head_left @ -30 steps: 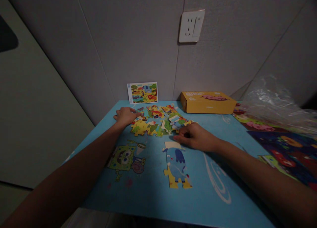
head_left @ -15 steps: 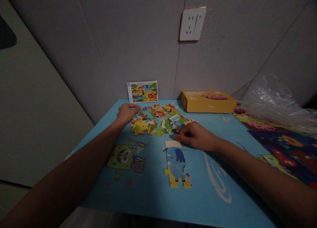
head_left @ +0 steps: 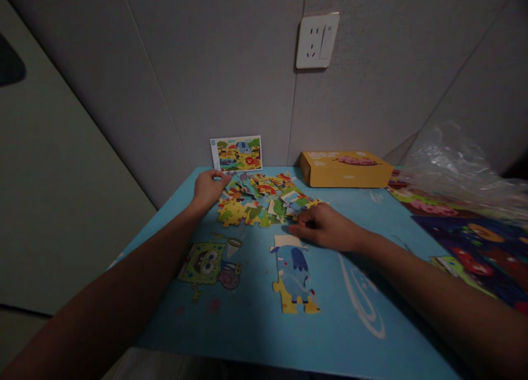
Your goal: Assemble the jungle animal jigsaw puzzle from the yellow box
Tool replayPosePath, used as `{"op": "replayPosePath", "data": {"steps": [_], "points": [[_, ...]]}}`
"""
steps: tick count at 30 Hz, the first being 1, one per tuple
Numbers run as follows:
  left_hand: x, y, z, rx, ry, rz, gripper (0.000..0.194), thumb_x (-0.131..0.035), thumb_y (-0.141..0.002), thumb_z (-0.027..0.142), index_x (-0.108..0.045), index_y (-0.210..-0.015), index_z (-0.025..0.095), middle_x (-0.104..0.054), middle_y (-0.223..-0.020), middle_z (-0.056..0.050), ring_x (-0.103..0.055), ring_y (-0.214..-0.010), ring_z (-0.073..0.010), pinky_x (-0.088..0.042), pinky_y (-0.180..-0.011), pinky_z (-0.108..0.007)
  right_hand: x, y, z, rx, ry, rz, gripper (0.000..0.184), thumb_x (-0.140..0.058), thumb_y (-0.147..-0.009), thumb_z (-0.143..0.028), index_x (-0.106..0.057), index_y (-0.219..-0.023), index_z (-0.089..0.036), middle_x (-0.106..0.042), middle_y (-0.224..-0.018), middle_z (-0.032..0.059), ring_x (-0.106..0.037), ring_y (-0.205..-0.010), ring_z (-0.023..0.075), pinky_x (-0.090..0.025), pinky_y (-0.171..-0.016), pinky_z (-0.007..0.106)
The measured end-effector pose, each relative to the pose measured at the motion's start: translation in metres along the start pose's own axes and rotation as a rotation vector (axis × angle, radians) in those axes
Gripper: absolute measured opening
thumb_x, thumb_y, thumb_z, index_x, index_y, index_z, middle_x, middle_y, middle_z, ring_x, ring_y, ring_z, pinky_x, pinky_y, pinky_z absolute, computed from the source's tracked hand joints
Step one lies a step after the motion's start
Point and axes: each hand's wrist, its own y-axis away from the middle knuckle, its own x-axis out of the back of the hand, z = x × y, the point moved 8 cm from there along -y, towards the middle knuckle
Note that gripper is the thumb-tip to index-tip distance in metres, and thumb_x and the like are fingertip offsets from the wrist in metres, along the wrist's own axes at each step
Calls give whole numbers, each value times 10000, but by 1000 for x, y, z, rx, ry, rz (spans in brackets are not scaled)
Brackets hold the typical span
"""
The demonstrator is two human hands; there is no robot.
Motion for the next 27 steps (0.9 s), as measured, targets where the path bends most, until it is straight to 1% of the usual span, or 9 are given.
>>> {"op": "replayPosePath", "data": {"steps": [3, 5, 11, 17, 20, 22, 23, 25, 27], "points": [[19, -1, 7, -87, 342, 194, 208, -644, -746, 395, -643, -771, 189, -689, -818, -57, -643, -793, -196, -524, -771, -308, 0, 0, -1, 0, -5, -5, 439, -497, -880, -447, -424, -534, -186, -310, -491, -60, -281, -466, 77, -195, -511, 272], [23, 0, 10, -110, 479, 237, 206, -673, -725, 388, -638, -758, 188, -684, -787, -41, -639, -752, -172, -530, -732, -279, 1, 1, -2, 5, -15, 1, 436, -498, -880, -444, -415, -537, -187, -311, -493, -61, -287, -467, 77, -197, -509, 267], [7, 9, 20, -109, 671, 87, 232, -699, -725, 394, -695, -816, 181, -723, -820, -54, -677, -797, -204, -549, -728, -304, 1, 1, -2, 16, -9, 9, 440, -492, -888, -448, -418, -541, -187, -315, -501, -61, -294, -469, 77, -206, -506, 266], [3, 16, 29, -142, 670, 34, 266, -704, -731, 401, -718, -836, 156, -743, -861, -86, -690, -800, -226, -546, -753, -338, 3, 1, -1, 4, -6, 14, 434, -497, -883, -444, -424, -540, -186, -313, -497, -59, -294, -464, 78, -201, -498, 263], [-1, 14, 36, -201, 513, -90, 344, -654, -773, 404, -712, -999, 151, -745, -860, -94, -687, -840, -246, -528, -804, -374, 3, 1, -1, 7, -12, 13, 432, -495, -879, -440, -420, -537, -188, -310, -489, -59, -289, -459, 79, -197, -496, 263], [-1, 10, 32, -222, 239, -117, 372, -604, -819, 381, -685, -1111, 165, -741, -940, -109, -658, -972, -285, -479, -904, -441, 2, 1, -1, 8, -10, 12, 430, -492, -878, -445, -423, -539, -189, -311, -487, -59, -289, -458, 81, -195, -495, 263], [1, 6, 25, -201, 65, -103, 373, -583, -837, 377, -678, -1135, 174, -727, -1020, -126, -617, -1070, -317, -434, -956, -487, 2, 1, 0, 8, -7, 12, 430, -492, -877, -448, -426, -540, -189, -312, -487, -59, -290, -458, 82, -195, -495, 263], [4, -1, 5, -67, -280, -87, 397, -573, -839, 432, -687, -1125, 181, -657, -1191, -175, -484, -1228, -412, -351, -991, -593, 2, 1, 0, 9, 1, 12, 432, -491, -878, -451, -429, -540, -189, -313, -489, -57, -293, -460, 83, -198, -495, 263], [-1, -3, -14, 50, -491, -191, 530, -575, -794, 583, -686, -1117, 177, -577, -1293, -219, -397, -1271, -488, -326, -963, -656, 2, 1, -1, 13, 5, 13, 434, -493, -879, -446, -431, -535, -188, -313, -490, -56, -292, -462, 82, -201, -497, 265]]}}
